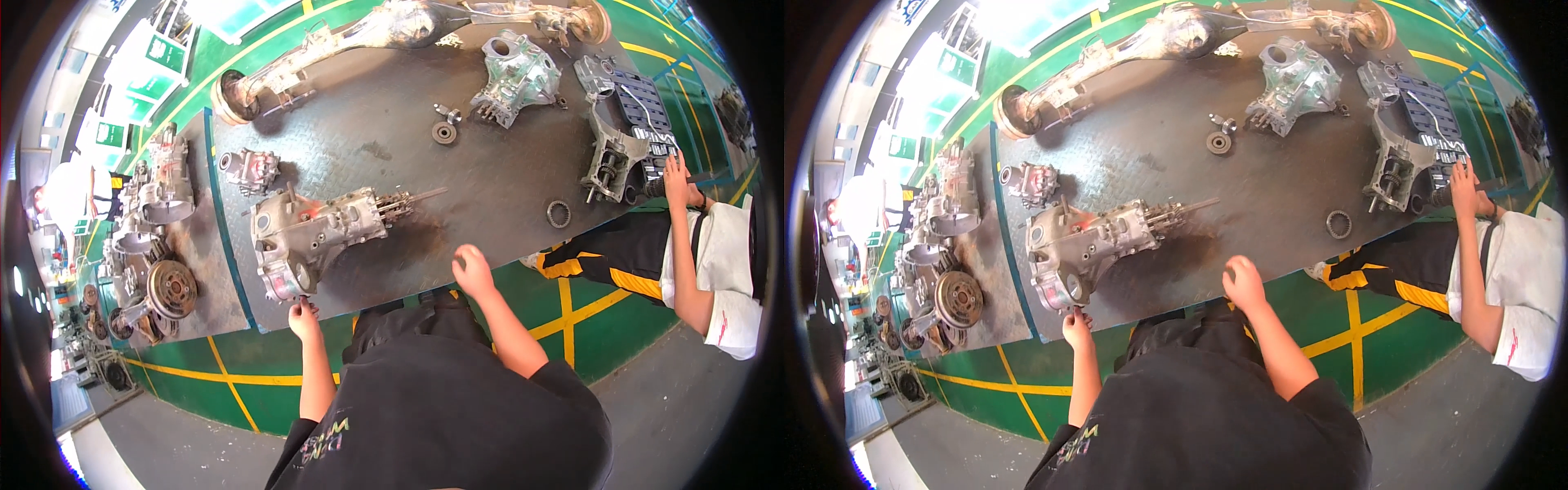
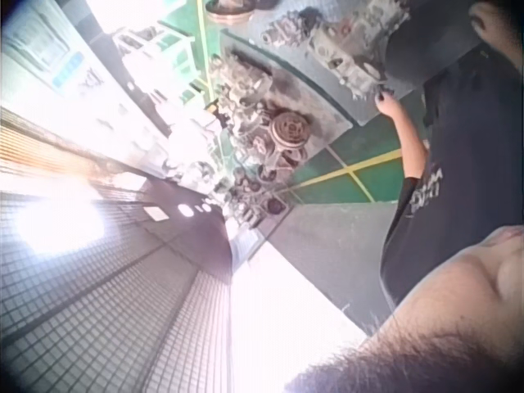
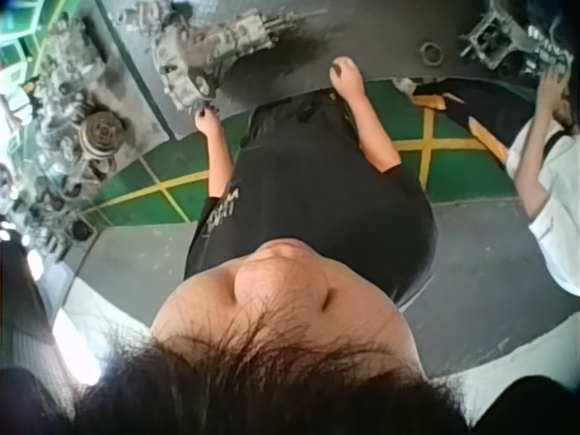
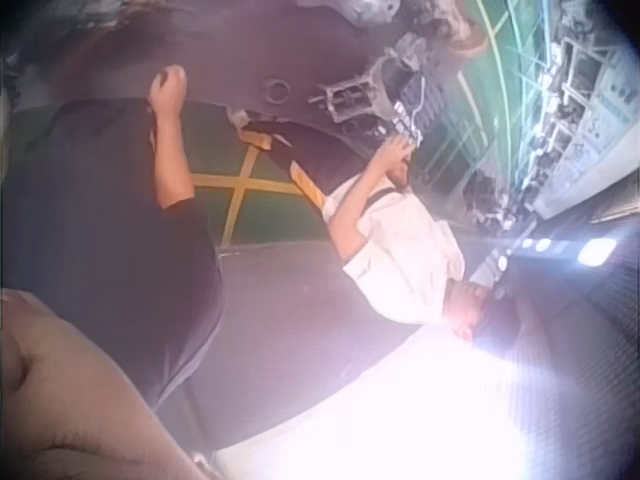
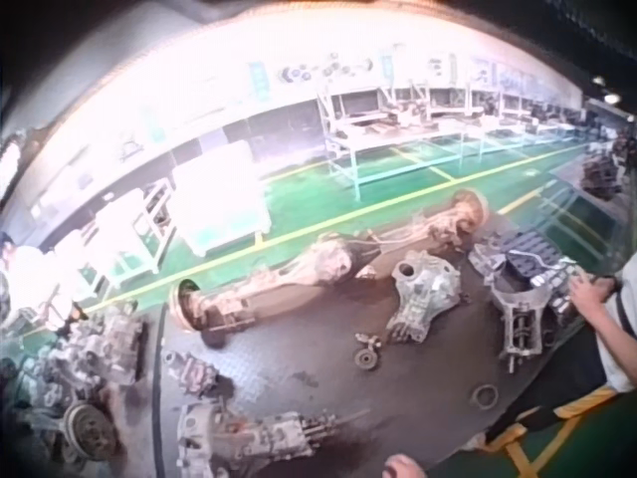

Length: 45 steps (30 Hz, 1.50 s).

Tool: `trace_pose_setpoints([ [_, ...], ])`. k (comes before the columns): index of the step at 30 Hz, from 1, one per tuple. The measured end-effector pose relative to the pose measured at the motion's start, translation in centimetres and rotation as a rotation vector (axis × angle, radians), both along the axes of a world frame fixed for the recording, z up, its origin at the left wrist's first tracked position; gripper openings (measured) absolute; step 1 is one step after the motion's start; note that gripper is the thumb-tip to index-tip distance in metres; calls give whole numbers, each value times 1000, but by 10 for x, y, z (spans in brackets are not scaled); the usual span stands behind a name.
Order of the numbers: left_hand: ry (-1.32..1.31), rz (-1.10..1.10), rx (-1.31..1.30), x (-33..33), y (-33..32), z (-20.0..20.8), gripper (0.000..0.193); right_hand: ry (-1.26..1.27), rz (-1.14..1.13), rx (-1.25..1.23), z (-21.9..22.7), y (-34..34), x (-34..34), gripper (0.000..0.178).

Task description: Manually disassembling an automotive transmission or gearbox on a workbench.

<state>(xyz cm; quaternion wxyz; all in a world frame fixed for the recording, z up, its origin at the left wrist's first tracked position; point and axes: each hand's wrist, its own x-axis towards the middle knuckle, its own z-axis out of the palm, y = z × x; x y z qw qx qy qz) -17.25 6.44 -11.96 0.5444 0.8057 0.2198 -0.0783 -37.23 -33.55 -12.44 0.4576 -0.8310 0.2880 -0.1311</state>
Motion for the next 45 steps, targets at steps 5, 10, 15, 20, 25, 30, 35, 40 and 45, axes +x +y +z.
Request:
trace_pose_setpoints([
  [5,-31,33,17,-1,-15,9,39,-32,67,-185,-2,-36,82,33],
  [10,-120,75,-65,-8,-7,5,49,305,300,-427,13,-25,142,63],
  [15,67,93,-327,-17,-2,16,41,624,373,-493,10,-12,152,91],
  [20,-144,26,-76,-25,-15,31,41,753,426,-477,11,-10,158,99],
  [25,-115,14,-63,0,-3,3,30,770,429,-489,26,-8,160,100],
  [30,-101,129,-75,2,2,-17,21,804,447,-426,34,-4,161,89],
  [35,48,220,-321,7,-6,-11,21,797,429,-406,28,-6,162,89],
  [40,43,305,-393,6,-19,8,23,814,436,-402,29,-8,161,89],
  [45,92,357,-525,14,0,0,23,813,432,-398,35,-6,164,89],
])
